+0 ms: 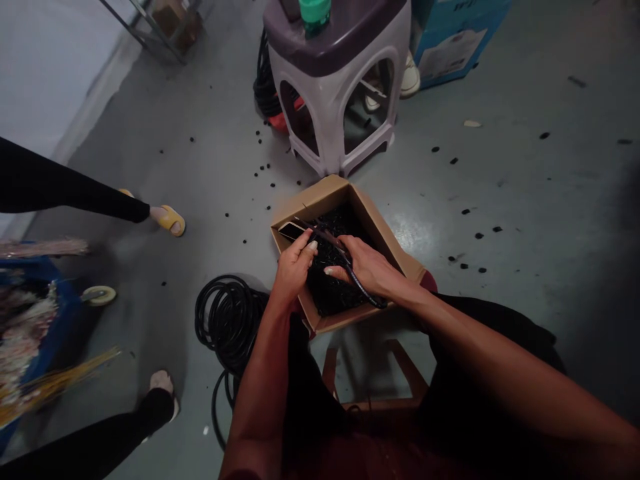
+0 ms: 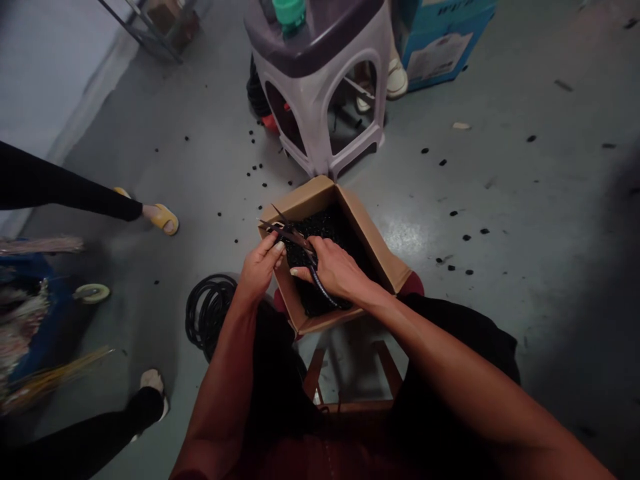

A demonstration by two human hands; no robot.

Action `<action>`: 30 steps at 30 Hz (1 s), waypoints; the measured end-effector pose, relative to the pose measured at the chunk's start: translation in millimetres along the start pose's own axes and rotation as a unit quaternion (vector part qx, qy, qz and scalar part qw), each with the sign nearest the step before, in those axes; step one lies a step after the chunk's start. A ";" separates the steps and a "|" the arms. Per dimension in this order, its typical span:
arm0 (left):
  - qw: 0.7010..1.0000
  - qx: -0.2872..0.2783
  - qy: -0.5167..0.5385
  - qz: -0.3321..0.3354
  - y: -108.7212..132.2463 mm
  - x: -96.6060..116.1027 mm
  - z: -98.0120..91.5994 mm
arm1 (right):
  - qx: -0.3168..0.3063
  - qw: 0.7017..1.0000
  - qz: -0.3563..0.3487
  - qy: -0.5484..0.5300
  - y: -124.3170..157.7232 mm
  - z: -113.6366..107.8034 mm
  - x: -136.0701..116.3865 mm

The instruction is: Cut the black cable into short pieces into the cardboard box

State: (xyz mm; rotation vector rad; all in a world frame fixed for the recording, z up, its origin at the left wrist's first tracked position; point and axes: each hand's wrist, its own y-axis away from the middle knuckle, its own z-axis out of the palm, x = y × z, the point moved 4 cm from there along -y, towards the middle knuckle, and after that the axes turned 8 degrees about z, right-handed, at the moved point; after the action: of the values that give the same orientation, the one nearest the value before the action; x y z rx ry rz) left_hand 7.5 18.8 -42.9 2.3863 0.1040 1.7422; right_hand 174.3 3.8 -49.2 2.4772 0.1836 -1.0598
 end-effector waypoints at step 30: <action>0.997 -0.052 0.063 0.004 2.0 5.7 0.7 | 0.005 0.997 0.015 0.070 -0.2 -5.2 -5.1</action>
State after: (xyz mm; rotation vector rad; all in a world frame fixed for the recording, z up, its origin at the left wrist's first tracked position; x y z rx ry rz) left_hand 9.9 17.7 -37.4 2.2075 0.0211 1.8525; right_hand 174.1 6.5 -42.5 2.5570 0.1843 -0.8765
